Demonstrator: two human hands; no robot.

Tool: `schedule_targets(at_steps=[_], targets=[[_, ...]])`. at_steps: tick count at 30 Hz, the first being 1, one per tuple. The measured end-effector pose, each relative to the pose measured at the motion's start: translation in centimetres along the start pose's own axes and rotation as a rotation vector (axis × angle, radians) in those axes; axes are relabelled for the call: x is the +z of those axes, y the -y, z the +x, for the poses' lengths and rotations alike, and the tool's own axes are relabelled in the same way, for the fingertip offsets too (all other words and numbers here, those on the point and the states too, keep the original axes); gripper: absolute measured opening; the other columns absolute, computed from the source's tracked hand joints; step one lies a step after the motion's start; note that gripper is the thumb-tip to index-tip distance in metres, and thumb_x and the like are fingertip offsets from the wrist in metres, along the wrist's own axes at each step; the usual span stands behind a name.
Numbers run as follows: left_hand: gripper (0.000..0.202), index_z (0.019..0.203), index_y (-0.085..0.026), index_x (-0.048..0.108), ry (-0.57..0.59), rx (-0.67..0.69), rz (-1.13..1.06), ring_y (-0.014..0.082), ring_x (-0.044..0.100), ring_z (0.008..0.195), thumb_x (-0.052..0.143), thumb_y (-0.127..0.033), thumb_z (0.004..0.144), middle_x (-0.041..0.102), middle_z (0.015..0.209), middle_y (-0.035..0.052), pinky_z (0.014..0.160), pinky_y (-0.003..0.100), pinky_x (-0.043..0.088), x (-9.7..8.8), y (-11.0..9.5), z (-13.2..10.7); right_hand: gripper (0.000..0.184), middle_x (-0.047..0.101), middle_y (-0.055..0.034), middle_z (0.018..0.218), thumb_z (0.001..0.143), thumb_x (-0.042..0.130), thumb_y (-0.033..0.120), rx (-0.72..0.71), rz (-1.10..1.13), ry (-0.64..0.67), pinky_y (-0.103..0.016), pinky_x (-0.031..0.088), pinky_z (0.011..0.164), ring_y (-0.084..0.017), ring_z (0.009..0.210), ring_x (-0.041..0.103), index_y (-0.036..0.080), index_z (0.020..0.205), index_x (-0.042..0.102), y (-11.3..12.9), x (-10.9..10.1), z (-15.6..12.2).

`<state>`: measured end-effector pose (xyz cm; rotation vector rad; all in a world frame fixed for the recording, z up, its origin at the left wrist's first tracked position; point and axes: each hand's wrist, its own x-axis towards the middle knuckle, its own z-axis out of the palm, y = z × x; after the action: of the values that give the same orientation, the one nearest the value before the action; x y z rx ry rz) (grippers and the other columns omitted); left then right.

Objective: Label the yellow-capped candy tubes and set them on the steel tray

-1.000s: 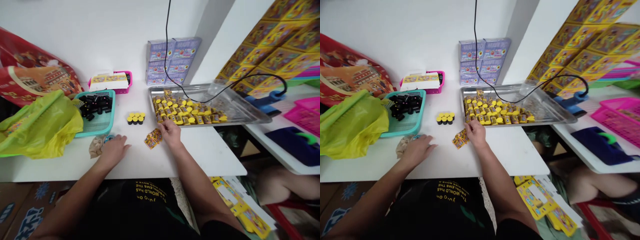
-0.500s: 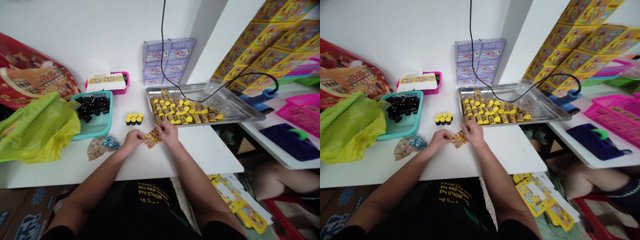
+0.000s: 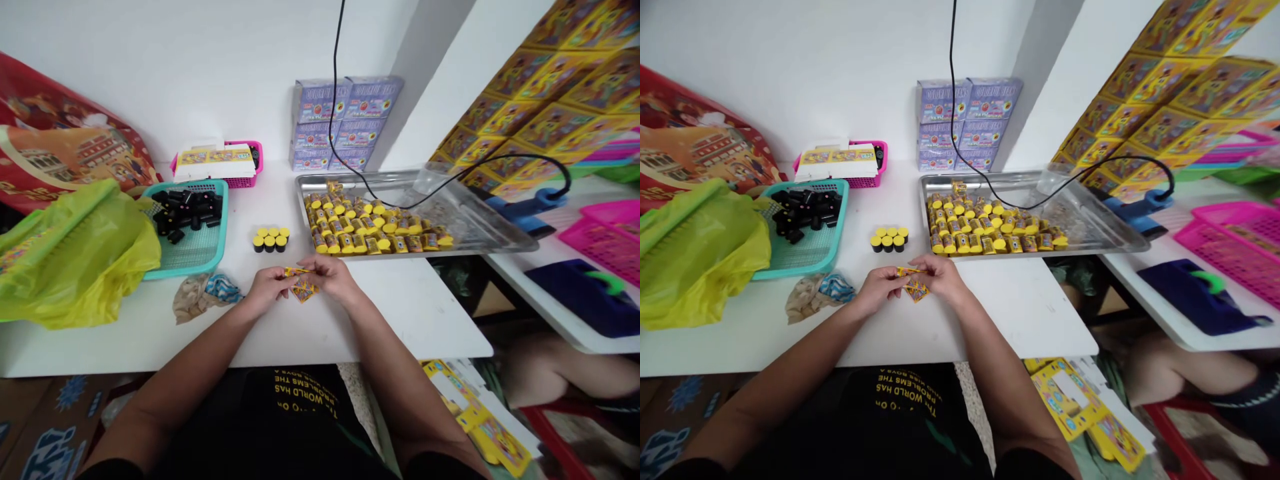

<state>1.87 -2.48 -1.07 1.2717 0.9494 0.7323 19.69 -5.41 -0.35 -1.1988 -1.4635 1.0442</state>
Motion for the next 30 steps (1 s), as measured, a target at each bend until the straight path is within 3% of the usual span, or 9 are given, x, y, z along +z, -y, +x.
schedule_targets(at_steps=[3,6,10,14,20,24,28,30], targets=[[0.039,0.062,-0.014,0.060,0.030,0.002,-0.013,0.0078,0.043,0.041,0.068,-0.051,0.068,0.053,0.047,-0.0003,0.039,0.021,0.028,-0.1,-0.2,0.1,0.018,0.065,-0.0007,0.070,0.074,0.064,0.033,0.004,-0.072,-0.009,-0.025,0.045,0.056,-0.014,0.060,0.058,0.018,0.082,0.066,-0.2,0.1,0.1],[0.040,0.063,-0.013,0.061,-0.014,0.007,0.017,0.0082,0.044,0.041,0.067,-0.052,0.069,0.053,0.048,0.0001,0.038,0.021,0.028,-0.3,-0.2,0.2,0.010,0.065,-0.0004,0.069,0.076,0.059,0.024,-0.034,-0.259,-0.044,-0.023,0.044,0.056,-0.013,0.060,0.057,0.018,0.076,0.066,-0.3,0.2,0.2],[0.038,0.062,-0.014,0.061,-0.073,0.010,0.078,0.0072,0.039,0.038,0.066,-0.051,0.070,0.052,0.046,-0.0009,0.037,0.021,0.025,-0.8,-0.1,0.2,0.015,0.065,-0.0017,0.071,0.080,0.053,0.015,-0.104,-0.563,-0.058,-0.024,0.044,0.062,-0.014,0.066,0.058,0.018,0.075,0.066,-0.3,0.4,0.2],[0.038,0.057,-0.015,0.057,-0.110,0.021,0.113,0.0057,0.034,0.037,0.067,-0.049,0.071,0.051,0.044,-0.0019,0.039,0.021,0.022,-1.1,-0.2,0.1,0.019,0.065,-0.0067,0.079,0.086,0.050,0.016,-0.238,-0.884,-0.089,-0.027,0.045,0.071,-0.018,0.079,0.059,0.019,0.079,0.068,0.1,0.6,-0.3],[0.037,0.060,-0.014,0.059,-0.126,0.045,0.046,0.0051,0.035,0.037,0.075,-0.047,0.062,0.052,0.045,-0.0026,0.039,0.021,0.022,-1.6,0.1,0.4,0.017,0.064,-0.0068,0.082,0.091,0.049,0.025,-0.337,-0.767,-0.343,-0.031,0.048,0.074,-0.020,0.079,0.060,0.020,0.086,0.065,0.4,0.2,0.0],[0.036,0.063,-0.014,0.059,-0.147,0.103,0.027,0.0069,0.045,0.040,0.078,-0.044,0.059,0.056,0.050,-0.0019,0.037,0.019,0.027,-2.7,-0.2,1.0,0.011,0.063,-0.0066,0.082,0.086,0.058,0.027,-0.304,-0.842,-0.273,-0.032,0.048,0.074,-0.021,0.081,0.060,0.020,0.085,0.066,1.0,0.4,3.0],[0.036,0.063,-0.014,0.058,-0.152,0.142,0.011,0.0077,0.050,0.041,0.080,-0.042,0.058,0.058,0.053,-0.0016,0.037,0.019,0.035,-3.8,-1.1,1.3,0.015,0.064,-0.0103,0.093,0.081,0.063,0.023,-0.230,-1.092,-0.113,-0.032,0.045,0.078,-0.025,0.096,0.059,0.017,0.094,0.065,2.2,2.2,7.3],[0.037,0.063,-0.014,0.056,-0.137,0.150,-0.004,0.0075,0.049,0.040,0.080,-0.041,0.058,0.057,0.051,-0.0024,0.037,0.020,0.038,-4.3,-1.3,1.3,0.018,0.064,-0.0117,0.096,0.081,0.063,0.025,-0.172,-1.208,-0.031,-0.032,0.044,0.074,-0.026,0.094,0.059,0.017,0.097,0.064,2.7,3.2,8.9]])
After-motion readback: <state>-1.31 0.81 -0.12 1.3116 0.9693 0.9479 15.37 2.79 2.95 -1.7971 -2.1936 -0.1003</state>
